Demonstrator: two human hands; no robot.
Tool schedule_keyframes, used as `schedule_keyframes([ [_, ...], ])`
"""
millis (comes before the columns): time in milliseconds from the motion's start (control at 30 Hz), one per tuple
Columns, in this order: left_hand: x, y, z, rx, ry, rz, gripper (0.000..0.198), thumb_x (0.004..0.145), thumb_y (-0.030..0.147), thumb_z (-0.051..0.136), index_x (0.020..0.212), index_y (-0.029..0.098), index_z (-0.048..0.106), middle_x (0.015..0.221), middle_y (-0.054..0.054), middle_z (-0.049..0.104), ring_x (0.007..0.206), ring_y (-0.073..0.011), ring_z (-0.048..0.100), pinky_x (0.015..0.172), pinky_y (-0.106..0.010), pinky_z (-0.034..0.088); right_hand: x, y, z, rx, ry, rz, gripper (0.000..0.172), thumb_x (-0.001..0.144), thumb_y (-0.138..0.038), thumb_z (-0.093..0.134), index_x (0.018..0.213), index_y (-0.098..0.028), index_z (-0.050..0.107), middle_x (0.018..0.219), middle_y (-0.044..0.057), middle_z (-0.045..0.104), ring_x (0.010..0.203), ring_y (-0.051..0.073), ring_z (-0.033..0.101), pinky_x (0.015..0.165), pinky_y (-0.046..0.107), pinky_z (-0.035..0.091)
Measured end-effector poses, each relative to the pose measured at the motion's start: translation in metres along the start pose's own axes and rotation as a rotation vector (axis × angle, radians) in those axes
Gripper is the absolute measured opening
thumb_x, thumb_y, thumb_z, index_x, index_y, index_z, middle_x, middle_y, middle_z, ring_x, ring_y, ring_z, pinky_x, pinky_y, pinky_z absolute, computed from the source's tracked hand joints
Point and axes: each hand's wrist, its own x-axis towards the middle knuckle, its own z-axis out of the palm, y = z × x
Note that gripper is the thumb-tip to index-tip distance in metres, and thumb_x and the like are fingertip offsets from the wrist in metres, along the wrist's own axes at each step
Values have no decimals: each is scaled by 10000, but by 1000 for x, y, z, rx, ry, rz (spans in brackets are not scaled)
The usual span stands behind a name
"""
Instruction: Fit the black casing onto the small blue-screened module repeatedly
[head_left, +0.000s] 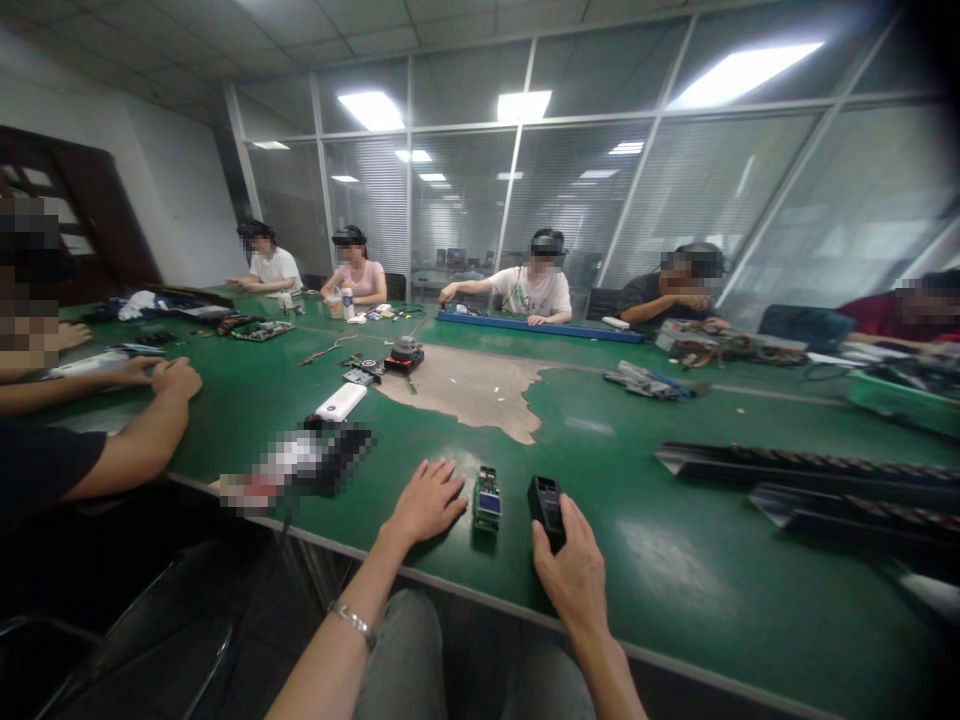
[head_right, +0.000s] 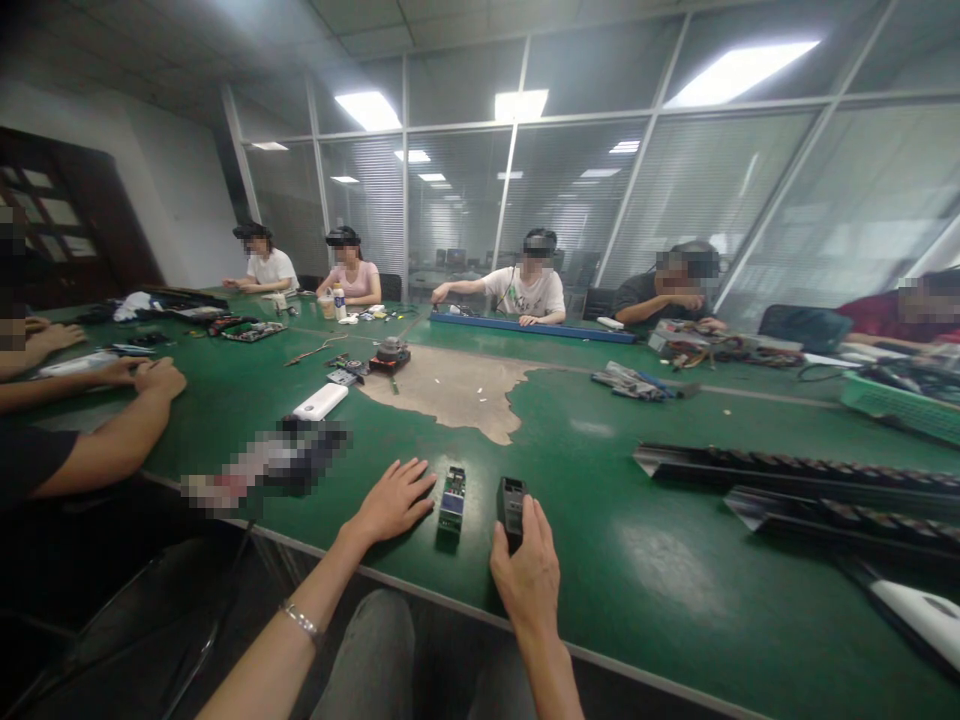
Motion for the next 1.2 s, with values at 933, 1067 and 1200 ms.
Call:
schedule_keyframes([
  [933,-1,2,-3,-14,0,-5,482,965,502,341,1386,282,424,1495,-62,372,1395,-252,293,1142,-490,203,9,-24,-10,83,-50,62,664,855,-464,502,1406,-109,394,1371,161,504,1255,273,482,1053,436,385],
  [1067,-2,2,-3,-10,6,1,476,966,498,341,1377,279,434,1490,-66,377,1392,-258,296,1139,-493,206,20,-58,-11,163,-100,8,653,855,-468,514,1406,-136,398,1379,131,506,1262,247,483,1063,407,379],
  [1200,-2,2,-3,-13,14,5,468,971,492,326,1373,279,437,1481,-65,390,1386,-257,304,1138,-494,210,24,-79,2,150,-175,-55,617,854,-429,516,1367,-94,443,1344,160,531,1242,261,499,1052,416,389],
])
